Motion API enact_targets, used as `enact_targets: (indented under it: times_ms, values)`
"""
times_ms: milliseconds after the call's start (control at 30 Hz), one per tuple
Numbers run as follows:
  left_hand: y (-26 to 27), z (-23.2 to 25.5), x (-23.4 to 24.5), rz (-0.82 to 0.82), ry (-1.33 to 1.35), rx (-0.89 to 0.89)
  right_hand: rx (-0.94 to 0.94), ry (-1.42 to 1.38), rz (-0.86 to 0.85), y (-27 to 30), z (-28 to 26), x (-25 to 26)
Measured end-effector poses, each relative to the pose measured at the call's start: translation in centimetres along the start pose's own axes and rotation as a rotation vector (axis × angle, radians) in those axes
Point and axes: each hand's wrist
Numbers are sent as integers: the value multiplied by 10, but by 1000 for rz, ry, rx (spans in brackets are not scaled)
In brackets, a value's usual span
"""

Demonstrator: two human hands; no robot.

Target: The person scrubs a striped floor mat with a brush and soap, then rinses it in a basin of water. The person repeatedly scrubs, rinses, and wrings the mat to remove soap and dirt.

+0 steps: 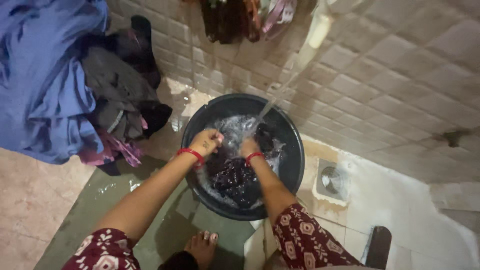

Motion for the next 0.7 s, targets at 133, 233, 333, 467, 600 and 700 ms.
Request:
enact_targets:
  times_ms: [133,233,333,467,600,700]
  values:
    - [-3,29,-1,202,-303,-674,154,-715,95,18,-12,49]
    - [1,76,-18,151,-229,-738,242,-1080,284,54,-11,155]
    - [-1,145,-25,236,-173,-681,60,-1273,401,91,-26,258]
    - [10,209,-11,303,-158,-897,344,-1394,604,123,-40,311]
    - [9,188,-16,334,-342,-743,267,-1361,688,87,-16,250]
    - [-17,113,-16,238,-535,-390,8,-920,685,31,17,132]
Point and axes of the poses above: each hand's wrist, its own y-axis away from the middle knuckle, its own x-axis out of the back of the hand, z = x × y, and after that the axes turned 5 degrees about z, right-handed
